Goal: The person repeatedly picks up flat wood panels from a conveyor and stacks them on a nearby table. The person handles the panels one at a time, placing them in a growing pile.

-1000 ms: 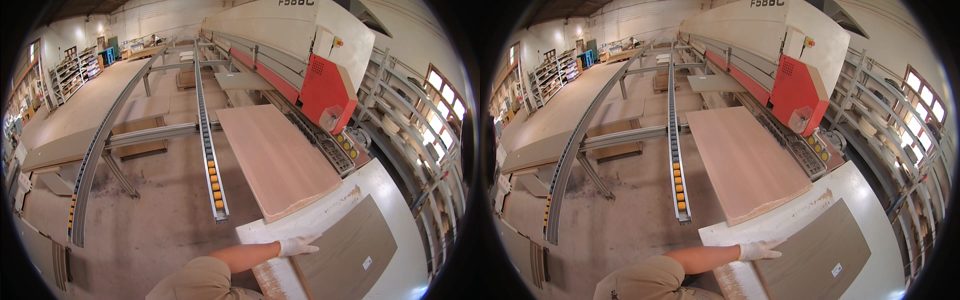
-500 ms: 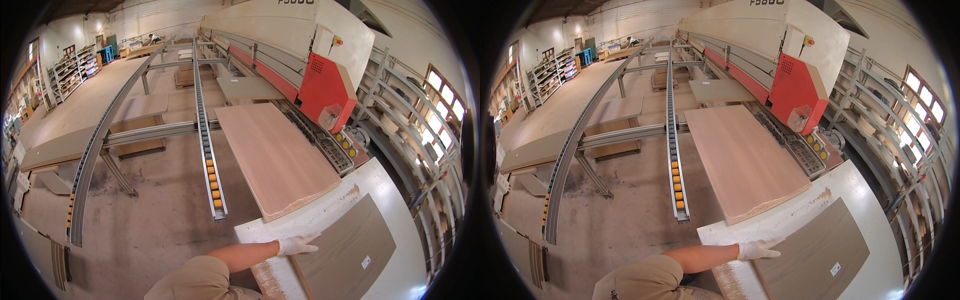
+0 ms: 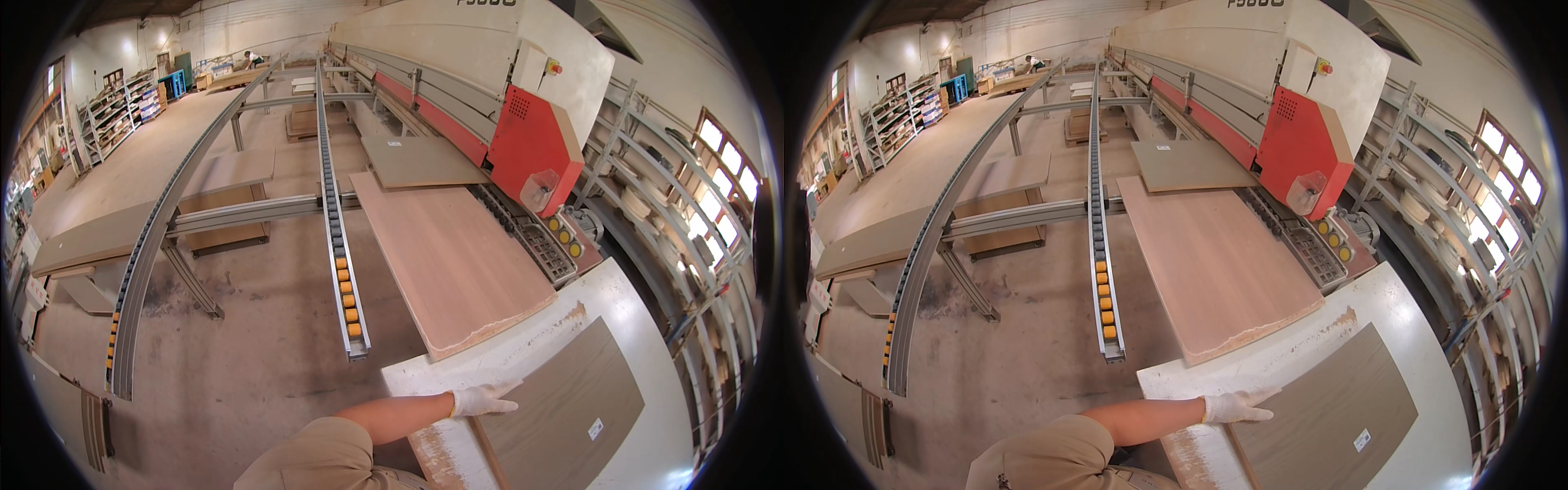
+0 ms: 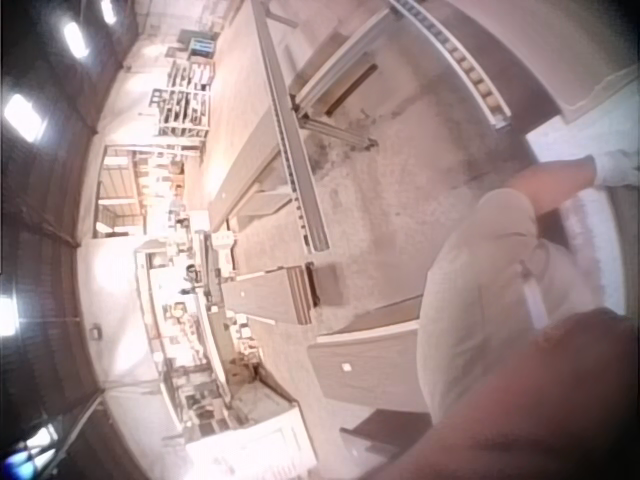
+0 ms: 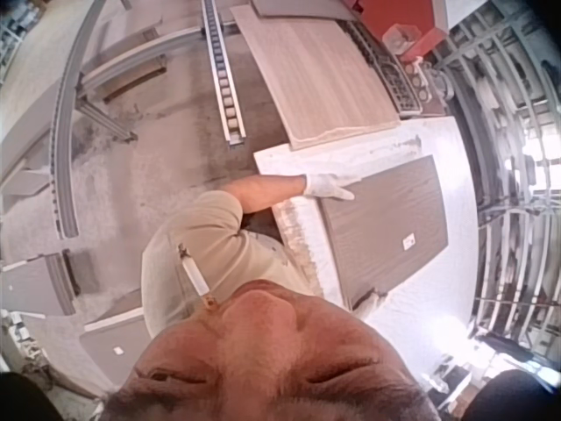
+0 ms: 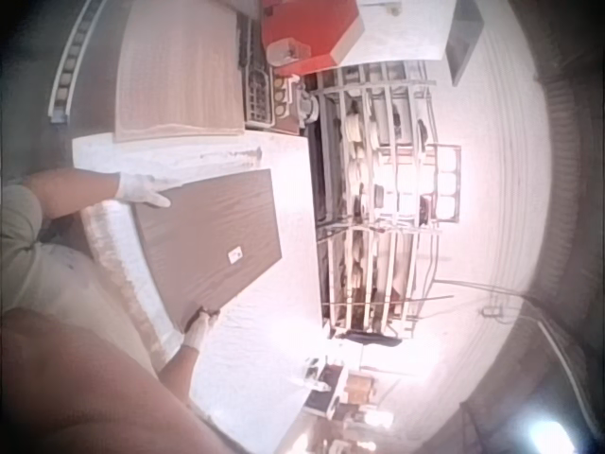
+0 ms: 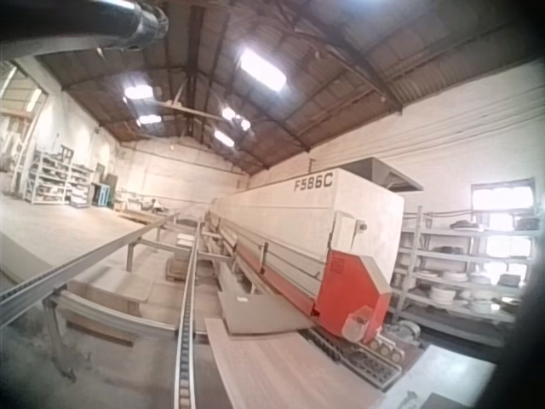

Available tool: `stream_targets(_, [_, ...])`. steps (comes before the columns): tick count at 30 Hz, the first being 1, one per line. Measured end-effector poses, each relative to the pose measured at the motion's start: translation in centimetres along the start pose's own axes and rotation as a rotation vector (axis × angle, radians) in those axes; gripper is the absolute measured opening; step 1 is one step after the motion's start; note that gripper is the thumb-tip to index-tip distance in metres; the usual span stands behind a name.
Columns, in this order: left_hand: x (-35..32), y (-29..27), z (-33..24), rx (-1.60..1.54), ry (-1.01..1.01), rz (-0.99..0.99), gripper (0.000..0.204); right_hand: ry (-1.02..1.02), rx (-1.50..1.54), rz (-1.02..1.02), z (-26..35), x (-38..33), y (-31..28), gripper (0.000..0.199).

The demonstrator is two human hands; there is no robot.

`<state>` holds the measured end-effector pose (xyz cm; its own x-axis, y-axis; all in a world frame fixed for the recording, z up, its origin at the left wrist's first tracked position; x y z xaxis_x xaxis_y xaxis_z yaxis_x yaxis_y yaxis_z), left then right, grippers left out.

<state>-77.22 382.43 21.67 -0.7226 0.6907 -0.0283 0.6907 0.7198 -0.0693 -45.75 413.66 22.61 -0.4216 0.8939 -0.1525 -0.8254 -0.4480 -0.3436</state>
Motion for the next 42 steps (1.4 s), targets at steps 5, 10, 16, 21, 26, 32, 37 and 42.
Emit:
stream_targets(5, [0.1,0.1,0.3,-0.026,-0.009,0.008,0.09,0.004,-0.004,0.004,0.0,0.0,-0.1,0.062])
stream_targets(10, [0.3,-0.1,0.4,0.061,0.029,-0.008,0.091,0.007,-0.01,0.01,0.0,-0.1,0.0,0.062])
stream_targets(16, [0.3,-0.2,0.8,0.055,0.033,-0.024,0.09,0.002,-0.02,0.024,0.1,-0.1,0.2,0.062])
stream_targets(21, [-0.4,-0.2,-0.9,-0.003,-0.108,-0.02,0.084,0.004,-0.024,0.0,-0.4,-0.3,-1.1,0.062])
stream_targets(26, [-0.3,-4.2,-2.6,0.314,0.086,-0.224,0.065,-0.076,-0.034,0.038,0.1,0.5,-1.3,0.062])
stream_targets(32, [2.0,-19.2,-6.4,1.005,0.401,-0.874,0.041,-0.16,-0.063,-0.16,4.6,2.8,0.1,0.065])
stream_targets(37, [3.5,-24.7,-4.0,1.29,0.093,-0.871,0.057,-0.321,0.056,0.304,14.4,-3.1,14.3,0.043])
stream_targets(42, [2.8,-21.6,-1.8,1.414,0.266,-0.888,0.058,-0.211,-0.056,0.608,17.5,-6.0,34.1,0.059])
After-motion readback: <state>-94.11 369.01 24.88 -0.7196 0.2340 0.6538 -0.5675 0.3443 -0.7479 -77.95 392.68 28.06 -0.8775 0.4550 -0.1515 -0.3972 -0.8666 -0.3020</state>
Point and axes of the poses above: each hand's wrist, its own x-axis towards the middle knuckle, its own y-axis out of the palm, z = x × y, the point moved 7 cm from there along x, towards the middle knuckle, and after that the axes turned 11 degrees about -z, right-handed, at the moved point
